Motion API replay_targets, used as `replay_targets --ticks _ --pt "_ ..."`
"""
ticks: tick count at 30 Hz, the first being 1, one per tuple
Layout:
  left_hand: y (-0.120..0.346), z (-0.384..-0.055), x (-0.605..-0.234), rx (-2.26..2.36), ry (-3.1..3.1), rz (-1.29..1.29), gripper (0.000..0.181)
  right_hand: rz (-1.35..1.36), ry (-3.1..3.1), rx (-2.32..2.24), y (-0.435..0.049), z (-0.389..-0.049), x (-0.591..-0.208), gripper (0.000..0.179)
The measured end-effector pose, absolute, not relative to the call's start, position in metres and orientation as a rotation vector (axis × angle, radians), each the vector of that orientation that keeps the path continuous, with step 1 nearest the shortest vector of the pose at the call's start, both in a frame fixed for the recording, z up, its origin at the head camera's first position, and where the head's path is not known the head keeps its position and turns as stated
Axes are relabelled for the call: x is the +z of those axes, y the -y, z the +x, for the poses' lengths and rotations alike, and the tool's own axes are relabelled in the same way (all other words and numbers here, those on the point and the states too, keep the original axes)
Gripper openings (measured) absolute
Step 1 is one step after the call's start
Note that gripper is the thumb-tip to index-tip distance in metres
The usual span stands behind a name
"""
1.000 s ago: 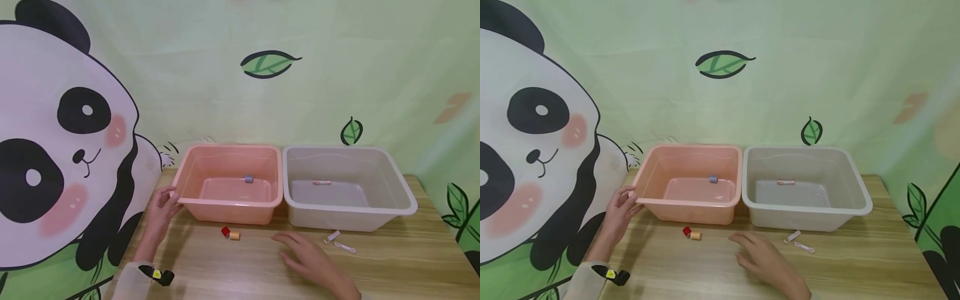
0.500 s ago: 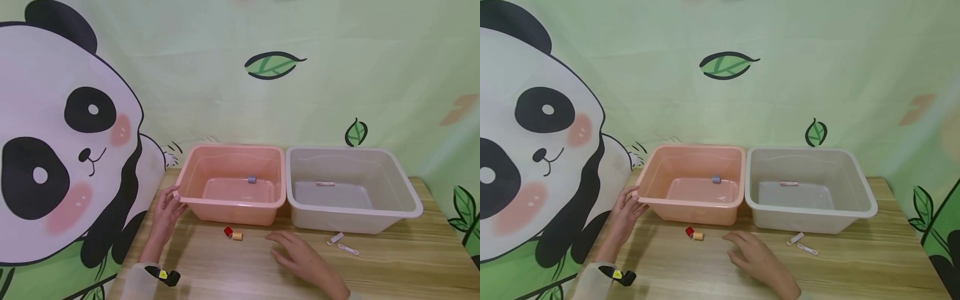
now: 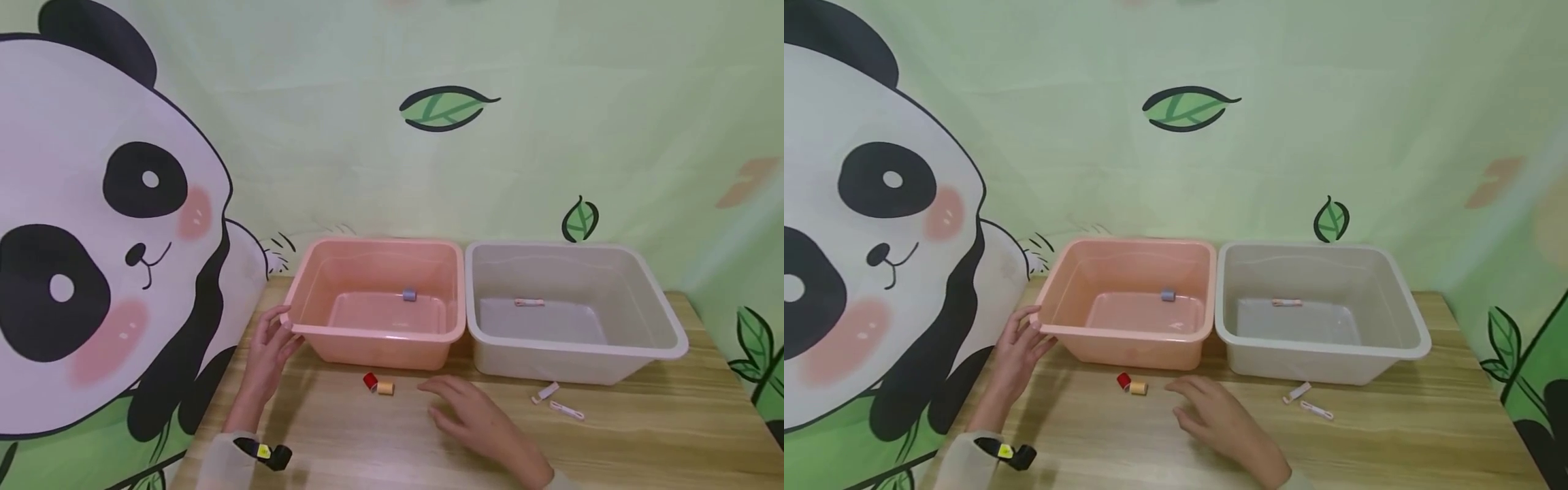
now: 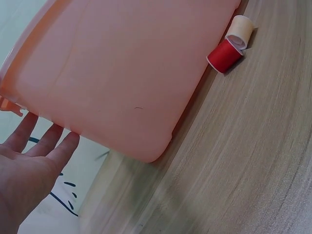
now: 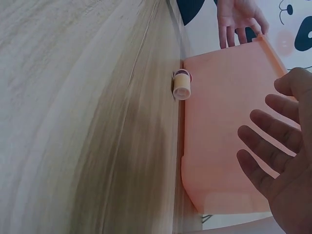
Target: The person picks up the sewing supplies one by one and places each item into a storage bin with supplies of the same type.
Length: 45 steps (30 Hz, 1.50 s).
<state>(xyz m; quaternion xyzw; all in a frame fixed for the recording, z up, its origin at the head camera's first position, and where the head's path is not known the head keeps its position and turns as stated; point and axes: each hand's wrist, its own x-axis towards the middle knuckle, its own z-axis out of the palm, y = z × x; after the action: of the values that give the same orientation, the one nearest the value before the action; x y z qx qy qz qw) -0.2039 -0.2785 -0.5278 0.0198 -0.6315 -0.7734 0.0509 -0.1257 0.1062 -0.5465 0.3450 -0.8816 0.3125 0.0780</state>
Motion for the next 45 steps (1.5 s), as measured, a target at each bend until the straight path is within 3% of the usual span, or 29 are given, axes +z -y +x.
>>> replay_targets --ticks 18,25,45 --pt "0.275 -0.201 -0.531 -2.342 1.922 0.079 0.045 0.857 2.777 1.287 -0.071 -0.149 -0.572 0.037" --pt "0.275 -0.202 -0.53 -2.331 1.936 0.086 0.046 0.895 2.785 1.254 -0.058 -0.155 -0.584 0.035" --pt "0.276 -0.204 -0.532 -2.333 1.915 0.08 0.044 0.686 2.724 1.274 -0.017 -0.168 -0.613 0.027"
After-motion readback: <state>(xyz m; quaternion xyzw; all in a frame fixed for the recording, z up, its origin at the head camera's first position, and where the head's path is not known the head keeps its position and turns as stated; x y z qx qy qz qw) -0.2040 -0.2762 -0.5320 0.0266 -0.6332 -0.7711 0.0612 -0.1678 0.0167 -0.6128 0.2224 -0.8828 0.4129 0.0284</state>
